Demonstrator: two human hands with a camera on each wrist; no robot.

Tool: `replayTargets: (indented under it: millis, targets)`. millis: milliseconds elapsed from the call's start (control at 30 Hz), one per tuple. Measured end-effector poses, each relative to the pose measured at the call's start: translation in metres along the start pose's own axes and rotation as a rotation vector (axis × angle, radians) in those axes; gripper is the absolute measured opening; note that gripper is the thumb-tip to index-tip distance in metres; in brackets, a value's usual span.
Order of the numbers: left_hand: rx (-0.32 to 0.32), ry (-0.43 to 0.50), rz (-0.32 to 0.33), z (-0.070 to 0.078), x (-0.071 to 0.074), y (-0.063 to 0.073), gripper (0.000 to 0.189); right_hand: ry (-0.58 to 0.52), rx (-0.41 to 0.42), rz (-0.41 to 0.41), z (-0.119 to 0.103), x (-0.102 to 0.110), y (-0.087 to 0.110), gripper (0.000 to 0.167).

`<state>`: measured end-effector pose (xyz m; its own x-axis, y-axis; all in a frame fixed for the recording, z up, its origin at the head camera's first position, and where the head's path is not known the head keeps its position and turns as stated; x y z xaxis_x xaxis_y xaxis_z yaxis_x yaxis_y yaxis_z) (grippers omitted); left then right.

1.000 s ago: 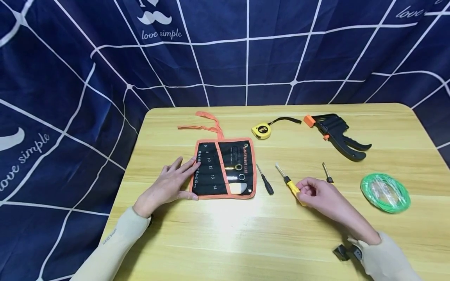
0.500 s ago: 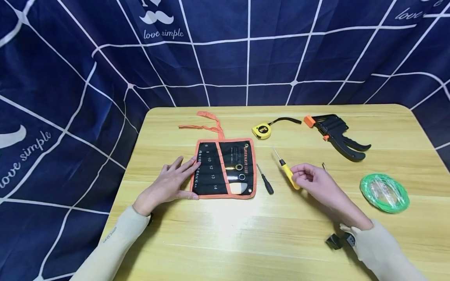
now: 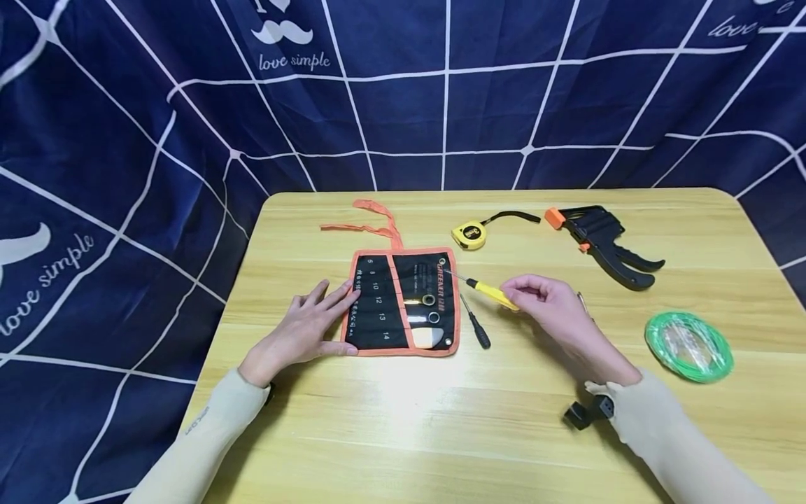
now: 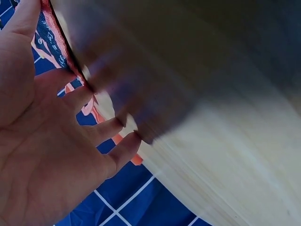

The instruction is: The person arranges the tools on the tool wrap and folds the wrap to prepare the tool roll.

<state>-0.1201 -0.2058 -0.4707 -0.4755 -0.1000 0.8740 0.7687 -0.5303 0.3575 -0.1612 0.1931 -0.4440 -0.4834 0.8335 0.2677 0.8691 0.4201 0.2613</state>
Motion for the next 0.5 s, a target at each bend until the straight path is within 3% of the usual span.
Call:
replayTargets:
  millis: [167,367,500]
  targets:
    - [-0.002,0.004,0.0,0.0,-0.001,0.001,0.105,-0.017,0.038,-0.03,-0.007,-0.01,-0.015,0.032]
    - [-0.009,0.005,0.008,-0.001,-0.002,0.001,0.105,-0.114,0.04,-0.093,-0.009,-0.023,-0.032,0.032]
    - [-0.008,0.007,0.006,-0.001,-0.002,0.0,0.105,-0.097,0.028,-0.116,-0.01,-0.031,-0.043,0.027]
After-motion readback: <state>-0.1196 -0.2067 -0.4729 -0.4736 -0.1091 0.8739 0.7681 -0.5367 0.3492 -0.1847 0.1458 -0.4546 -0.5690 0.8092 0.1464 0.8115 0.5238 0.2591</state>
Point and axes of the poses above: each hand's wrist, its own y-axis away from the middle knuckle, its own x-axis out of the back of the hand, z = x × y, the point moved 7 cm from there along -y, towards the middle knuckle, and after that the axes turned 13 degrees about -z, right-handed, at the moved point
